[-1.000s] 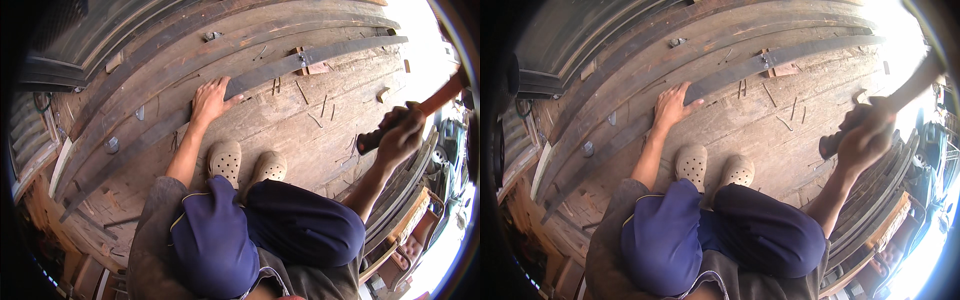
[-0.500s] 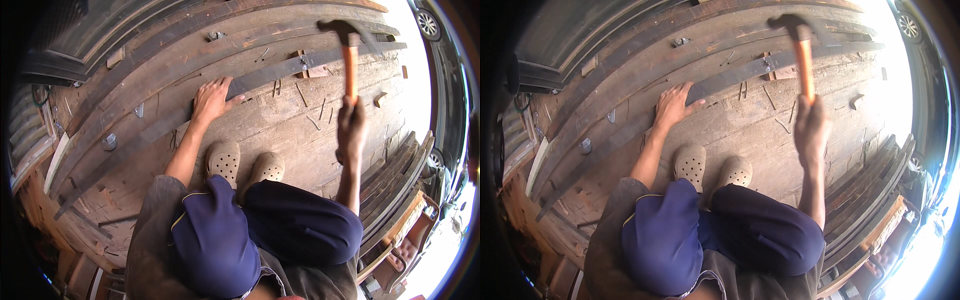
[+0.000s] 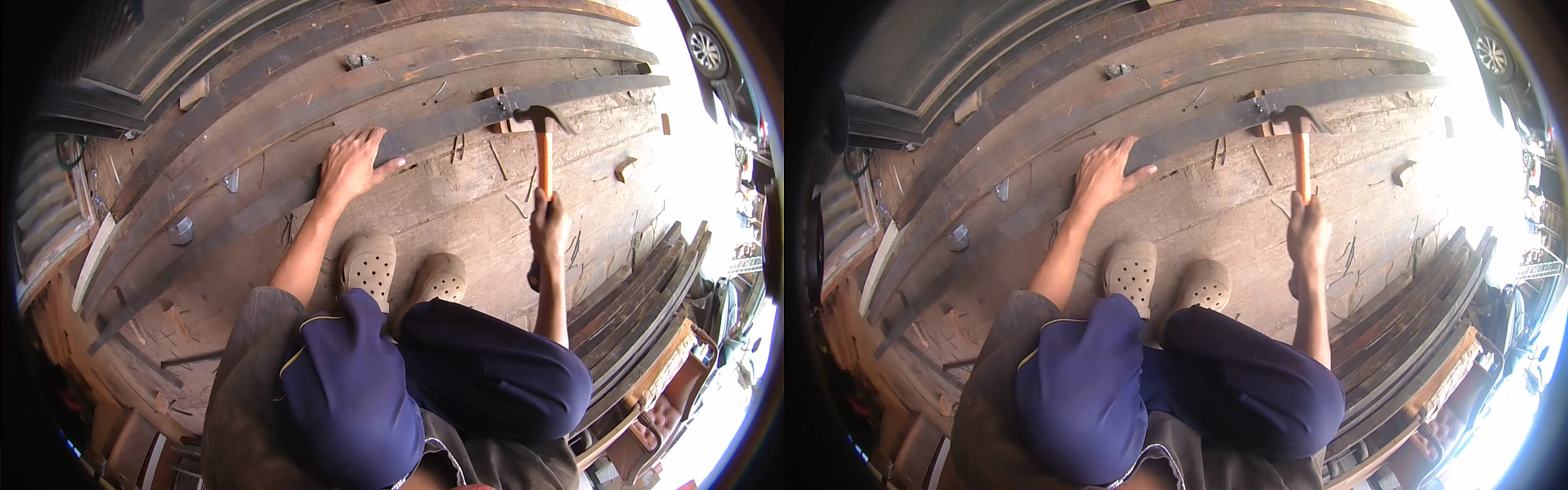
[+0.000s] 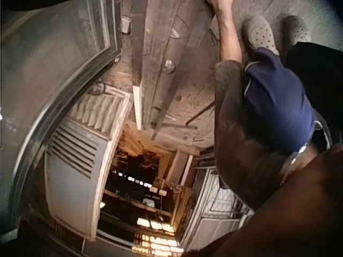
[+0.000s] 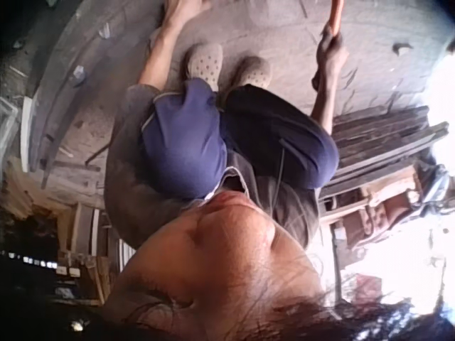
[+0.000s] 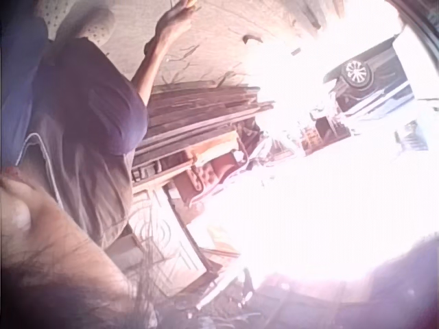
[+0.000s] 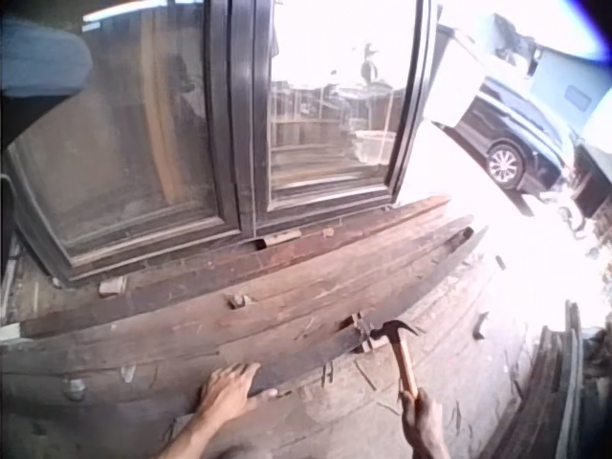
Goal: The person hammers a long metal bar on a wooden floor using a hammer, then uses a metal rod to scrape or adjust the bar. The person remains seated throughout the task.
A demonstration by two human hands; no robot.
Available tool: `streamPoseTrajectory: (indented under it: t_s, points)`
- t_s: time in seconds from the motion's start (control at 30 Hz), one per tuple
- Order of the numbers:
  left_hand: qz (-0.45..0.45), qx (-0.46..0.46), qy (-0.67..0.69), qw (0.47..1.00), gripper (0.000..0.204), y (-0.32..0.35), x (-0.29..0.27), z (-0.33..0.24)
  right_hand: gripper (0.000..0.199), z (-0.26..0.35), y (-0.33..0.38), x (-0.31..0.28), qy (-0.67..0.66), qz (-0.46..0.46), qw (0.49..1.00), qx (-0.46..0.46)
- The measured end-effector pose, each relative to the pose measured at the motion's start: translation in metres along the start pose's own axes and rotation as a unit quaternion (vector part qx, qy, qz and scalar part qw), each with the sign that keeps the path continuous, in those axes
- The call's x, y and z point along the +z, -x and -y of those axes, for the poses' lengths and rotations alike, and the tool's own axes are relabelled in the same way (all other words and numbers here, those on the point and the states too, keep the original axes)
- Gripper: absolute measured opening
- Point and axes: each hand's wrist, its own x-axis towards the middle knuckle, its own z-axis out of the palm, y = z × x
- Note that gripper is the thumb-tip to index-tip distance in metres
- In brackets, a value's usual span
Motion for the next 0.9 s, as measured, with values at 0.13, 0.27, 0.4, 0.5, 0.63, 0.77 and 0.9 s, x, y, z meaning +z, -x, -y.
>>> streamPoseTrajectory:
  t_s: [0.13,0.27,0.4,0.5,0.63,0.77,0.9]
  points:
    - [0.031,-0.022,0.013,0.999,0.078,0.009,-0.005,-0.006,0.030,0.046,0.002,-0.080,-0.216,-0.147,0.965,0.000]
    - [0.001,-0.006,0.003,1.000,0.076,0.010,-0.004,-0.003,0.045,0.094,0.002,-0.146,-0.322,-0.374,0.862,-0.120]
    - [0.001,0.002,-0.003,1.000,0.077,0.011,-0.001,-0.003,0.044,0.067,-0.015,-0.075,-0.372,-0.386,0.812,-0.229]
    - [-0.012,0.007,0.020,1.000,0.080,0.001,0.002,-0.009,0.030,0.013,-0.003,0.010,-0.016,0.001,1.000,0.000]
    - [-0.027,0.019,-0.015,0.999,0.082,0.010,0.002,0.004,0.032,-0.027,-0.001,-0.004,-0.031,-0.010,0.999,0.023]
    - [-0.006,-0.001,0.009,1.000,0.082,0.010,0.001,-0.003,0.041,0.049,0.004,-0.092,-0.219,-0.154,0.963,0.029]
    - [-0.016,0.000,0.014,1.000,0.081,0.003,0.001,-0.012,0.050,0.096,-0.011,-0.169,-0.327,-0.324,0.869,-0.182]
